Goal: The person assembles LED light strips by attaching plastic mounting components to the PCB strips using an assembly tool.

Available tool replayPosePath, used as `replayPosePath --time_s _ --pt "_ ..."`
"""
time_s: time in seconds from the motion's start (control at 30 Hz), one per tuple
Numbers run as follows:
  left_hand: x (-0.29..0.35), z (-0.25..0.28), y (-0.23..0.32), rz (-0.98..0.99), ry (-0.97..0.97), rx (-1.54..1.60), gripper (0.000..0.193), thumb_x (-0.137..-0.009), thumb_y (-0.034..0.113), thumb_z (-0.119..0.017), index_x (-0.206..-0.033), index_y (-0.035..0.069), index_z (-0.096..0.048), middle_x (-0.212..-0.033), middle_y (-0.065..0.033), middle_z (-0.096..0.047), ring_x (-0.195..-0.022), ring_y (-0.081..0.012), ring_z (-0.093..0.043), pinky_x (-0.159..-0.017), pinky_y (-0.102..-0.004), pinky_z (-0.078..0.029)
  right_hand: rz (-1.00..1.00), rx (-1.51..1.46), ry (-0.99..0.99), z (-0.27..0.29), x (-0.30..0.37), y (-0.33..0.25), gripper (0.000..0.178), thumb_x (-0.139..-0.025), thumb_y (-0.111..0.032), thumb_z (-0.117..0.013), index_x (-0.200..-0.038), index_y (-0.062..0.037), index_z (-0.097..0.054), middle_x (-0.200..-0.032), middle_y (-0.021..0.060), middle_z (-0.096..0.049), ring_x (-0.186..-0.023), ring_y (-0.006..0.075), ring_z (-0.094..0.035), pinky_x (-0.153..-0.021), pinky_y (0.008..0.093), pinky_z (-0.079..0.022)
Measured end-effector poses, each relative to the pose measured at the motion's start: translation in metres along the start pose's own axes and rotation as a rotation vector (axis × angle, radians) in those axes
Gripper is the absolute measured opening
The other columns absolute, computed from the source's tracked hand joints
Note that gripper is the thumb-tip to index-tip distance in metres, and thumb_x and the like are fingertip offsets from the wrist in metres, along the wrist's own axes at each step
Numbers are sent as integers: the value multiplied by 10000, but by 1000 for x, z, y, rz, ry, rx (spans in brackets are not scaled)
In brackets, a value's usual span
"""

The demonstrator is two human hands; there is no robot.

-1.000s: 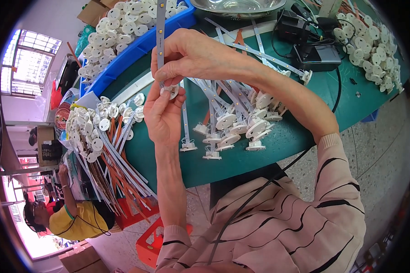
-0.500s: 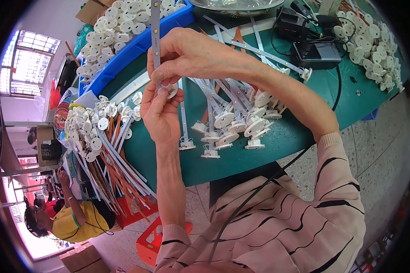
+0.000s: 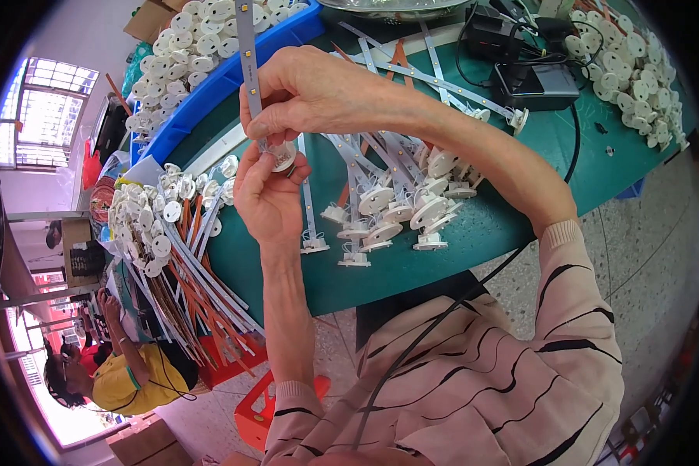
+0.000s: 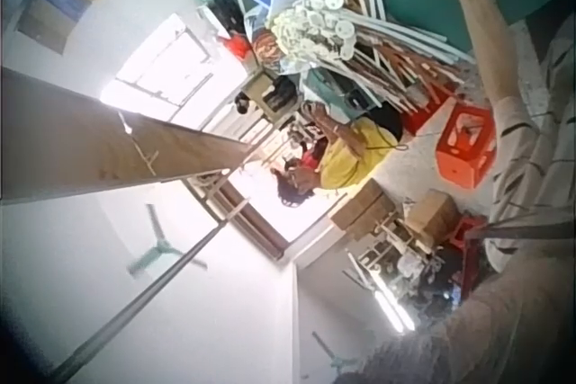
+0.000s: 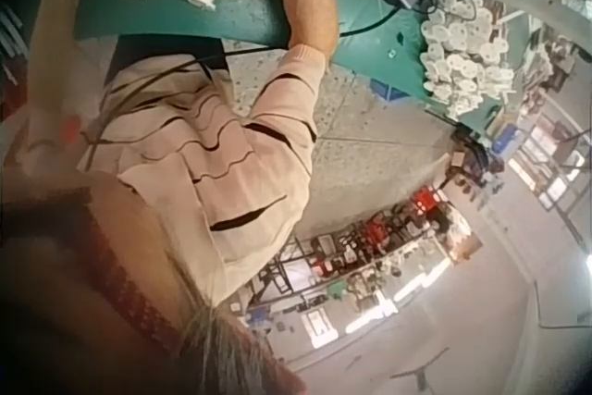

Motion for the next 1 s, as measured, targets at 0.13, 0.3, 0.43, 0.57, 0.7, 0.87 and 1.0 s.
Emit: replayPosePath --time_s 0.13,0.3,0.43,0.57,0.7,0.87,1.0 --pt "0 -4 -1 26 16 2 286 -838 65 -483 -1080 -76 -541 -953 -180 -616 -769 -316 -646 -650 -392 -563 44 60 19 0 0 1 127 -803 -60 -616 -795 66 -604 -744 44 -593 -667 98 -558 -632 228 -477" --pt "-1 -2 -1 -17 -36 21 259 -870 52 -484 -1088 -79 -533 -974 -196 -608 -810 -334 -647 -685 -422 -574 -3 28 55 0 0 3 124 -803 -66 -625 -793 55 -600 -711 46 -581 -655 95 -558 -629 234 -481" --pt "-1 -5 -3 -35 -58 42 243 -888 34 -489 -1099 -81 -524 -1000 -194 -604 -860 -333 -640 -740 -419 -564 -8 103 70 3 0 6 129 -804 -69 -623 -789 57 -596 -701 45 -578 -640 96 -557 -615 238 -481" --pt "0 -11 -5 -18 -110 -70 238 -908 18 -457 -1123 -75 -503 -1107 -178 -570 -971 -331 -605 -856 -421 -524 -20 201 40 3 0 5 137 -793 -83 -633 -783 47 -592 -688 48 -581 -627 99 -569 -592 234 -486" --pt "-1 -13 -8 51 -143 -61 271 -903 10 -467 -1161 -74 -471 -1123 -181 -559 -1008 -304 -592 -886 -410 -509 -74 149 46 2 1 6 131 -786 -84 -631 -779 41 -593 -678 53 -588 -624 100 -580 -567 236 -488" --pt "-1 -15 -5 36 -107 -46 136 -900 23 -483 -1024 -31 -474 -1054 -190 -578 -963 -306 -613 -850 -398 -521 -53 195 45 4 1 9 117 -794 -73 -612 -782 41 -595 -681 51 -589 -627 94 -576 -561 238 -496" --pt "-2 -10 -6 53 -139 39 115 -903 -2 -458 -1017 -6 -439 -1084 -209 -554 -1003 -310 -592 -896 -434 -499 -93 185 67 3 0 9 115 -798 -72 -607 -787 42 -599 -682 53 -590 -617 91 -564 -567 239 -489"
Point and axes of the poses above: each hand's wrist, its own x-axis away from the middle knuckle, its own z-axis out of the back of the hand, y = z × x, the point moved 4 cm from there along -x, towards the middle knuckle
